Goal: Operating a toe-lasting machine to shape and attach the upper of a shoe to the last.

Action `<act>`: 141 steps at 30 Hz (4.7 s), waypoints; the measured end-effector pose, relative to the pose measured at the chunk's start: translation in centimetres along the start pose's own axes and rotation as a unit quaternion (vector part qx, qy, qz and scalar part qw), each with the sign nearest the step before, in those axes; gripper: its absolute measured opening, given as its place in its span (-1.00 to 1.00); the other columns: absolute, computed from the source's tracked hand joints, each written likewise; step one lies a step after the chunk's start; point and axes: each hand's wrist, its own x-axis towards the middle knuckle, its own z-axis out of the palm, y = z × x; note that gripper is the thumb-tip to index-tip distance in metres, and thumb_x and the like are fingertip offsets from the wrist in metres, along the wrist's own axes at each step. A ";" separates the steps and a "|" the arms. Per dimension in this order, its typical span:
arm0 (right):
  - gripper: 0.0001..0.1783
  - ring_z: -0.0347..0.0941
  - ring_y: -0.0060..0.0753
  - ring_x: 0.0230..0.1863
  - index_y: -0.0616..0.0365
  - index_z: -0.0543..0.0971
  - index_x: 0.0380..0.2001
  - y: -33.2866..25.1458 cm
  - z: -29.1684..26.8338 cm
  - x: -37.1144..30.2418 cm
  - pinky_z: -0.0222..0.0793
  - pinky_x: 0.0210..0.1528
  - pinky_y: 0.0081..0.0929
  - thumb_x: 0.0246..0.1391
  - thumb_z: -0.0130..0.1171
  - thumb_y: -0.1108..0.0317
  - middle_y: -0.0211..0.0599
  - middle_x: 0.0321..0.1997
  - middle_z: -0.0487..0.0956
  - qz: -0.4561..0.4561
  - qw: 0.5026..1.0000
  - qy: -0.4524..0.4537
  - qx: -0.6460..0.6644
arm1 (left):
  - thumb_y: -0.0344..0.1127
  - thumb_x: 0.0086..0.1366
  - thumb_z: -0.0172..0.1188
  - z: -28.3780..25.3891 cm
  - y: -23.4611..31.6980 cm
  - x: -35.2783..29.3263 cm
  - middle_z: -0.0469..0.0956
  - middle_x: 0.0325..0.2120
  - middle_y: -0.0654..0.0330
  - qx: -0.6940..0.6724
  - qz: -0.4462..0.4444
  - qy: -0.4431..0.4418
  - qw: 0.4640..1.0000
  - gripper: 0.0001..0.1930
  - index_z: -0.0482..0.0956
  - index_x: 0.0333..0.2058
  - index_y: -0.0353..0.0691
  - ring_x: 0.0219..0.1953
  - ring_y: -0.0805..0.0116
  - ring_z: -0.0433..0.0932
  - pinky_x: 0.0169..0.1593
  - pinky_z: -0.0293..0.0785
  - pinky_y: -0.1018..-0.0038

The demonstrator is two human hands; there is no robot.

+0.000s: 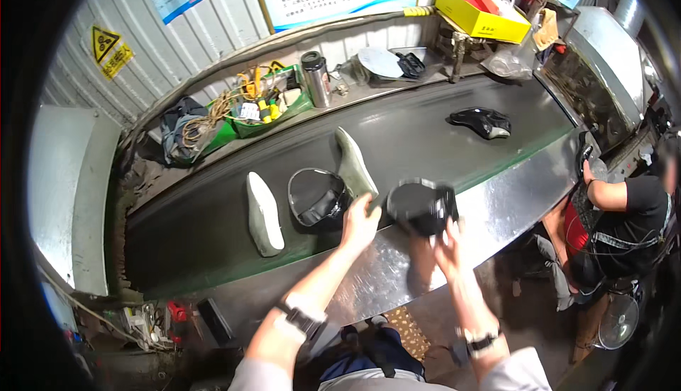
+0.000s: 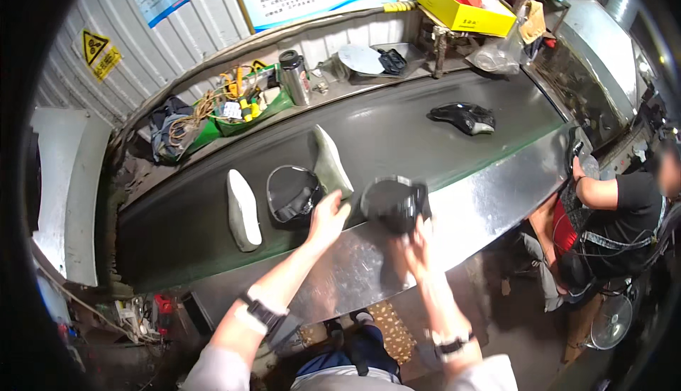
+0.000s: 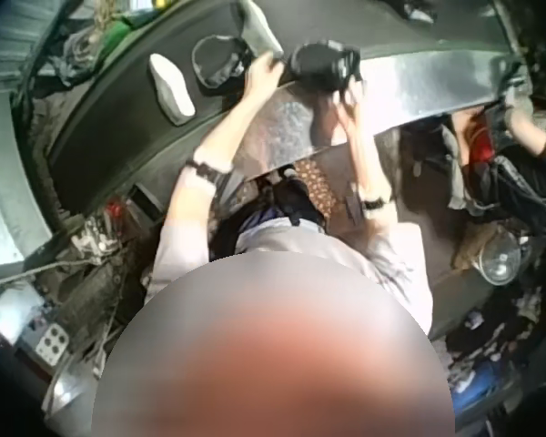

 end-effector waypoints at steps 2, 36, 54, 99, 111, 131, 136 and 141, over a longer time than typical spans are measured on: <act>-0.20 0.35 -0.23 0.18 -0.55 0.05 0.43 -0.2 -3.8 -8.3 0.43 -0.05 0.08 0.27 0.21 0.27 -0.46 0.29 0.33 0.040 0.998 0.008 -0.036 | -0.09 0.16 0.39 3.0 -1.0 5.3 0.23 0.29 -0.34 0.129 -0.047 0.033 0.990 -0.17 0.27 0.25 -0.55 0.39 -0.13 0.19 0.42 0.15 0.19; -0.61 0.56 -0.45 -0.13 0.12 0.54 0.10 0.8 -7.0 -21.5 0.44 -0.07 -0.40 0.35 0.09 0.13 -0.44 -0.10 0.64 -0.112 0.954 0.096 -0.260 | -0.23 0.23 0.31 -3.1 0.2 -22.7 0.66 -0.19 0.08 -0.034 0.226 -0.269 0.935 -0.90 0.71 -0.41 -0.07 -0.02 0.27 0.56 0.06 0.37 0.30; -0.08 0.31 0.31 0.25 -0.11 0.46 0.21 10.9 -7.9 -18.7 0.35 0.27 -0.06 -0.33 0.64 0.37 0.11 0.27 0.30 -0.424 0.580 -0.256 -0.646 | -0.14 0.29 0.30 -5.4 -7.3 -10.4 0.63 -0.20 -0.05 0.129 -0.108 0.108 0.980 -0.71 0.71 -0.18 -0.24 -0.09 -0.02 0.60 0.01 0.46 0.20; -0.70 0.48 -0.66 -0.27 0.31 0.55 0.02 43.0 4.0 -63.3 0.43 -0.21 -0.62 0.32 0.18 0.35 -0.42 -0.20 0.63 0.430 0.492 -0.635 -0.412 | -0.08 0.41 0.12 -42.1 3.6 -82.0 0.63 -0.22 0.23 -0.270 -0.117 0.787 0.542 -0.67 0.59 -0.21 -0.28 -0.09 0.38 0.55 0.05 0.41 0.39; -0.44 0.51 -0.59 -0.17 0.23 0.41 0.26 52.2 1.5 -81.9 0.45 -0.08 -0.55 0.26 0.26 0.28 -0.36 -0.10 0.63 0.512 0.485 -0.589 -0.396 | -0.10 0.45 0.10 -46.1 2.4 -97.4 0.58 0.05 0.13 -0.311 0.058 0.817 0.483 -0.52 0.50 0.13 -0.39 0.06 0.34 0.53 0.19 0.39 0.39; -0.50 0.40 -0.42 0.07 0.23 0.35 0.21 62.9 0.2 -85.5 0.21 0.34 -0.29 0.32 0.16 0.24 -0.25 0.06 0.50 0.529 0.532 -0.500 -0.433 | -0.08 0.37 0.28 -47.7 -3.5 -96.8 0.63 -0.16 0.17 -0.477 0.020 0.820 0.316 -0.62 0.61 -0.15 -0.37 -0.17 0.38 0.59 -0.04 0.52 0.43; -0.58 0.31 -0.49 0.09 0.18 0.37 0.11 64.2 -0.8 -84.4 0.23 0.27 -0.38 0.30 0.19 0.23 -0.29 0.08 0.38 0.510 0.521 -0.532 -0.432 | -0.10 0.38 0.27 -46.8 -6.9 -96.2 0.62 -0.24 0.22 -0.464 0.034 0.835 0.295 -0.67 0.61 -0.25 -0.33 -0.24 0.43 0.57 -0.10 0.50 0.46; -0.66 0.39 -0.57 -0.11 0.10 0.46 -0.06 66.2 -2.4 -83.6 0.20 0.27 -0.50 0.24 0.28 0.16 -0.50 -0.24 0.51 0.472 0.527 -0.588 -0.393 | -0.10 0.42 0.23 -45.9 -11.7 -95.9 0.60 -0.34 0.32 -0.326 0.024 0.889 0.322 -0.70 0.61 -0.33 -0.25 -0.32 0.52 0.52 -0.19 0.46 0.53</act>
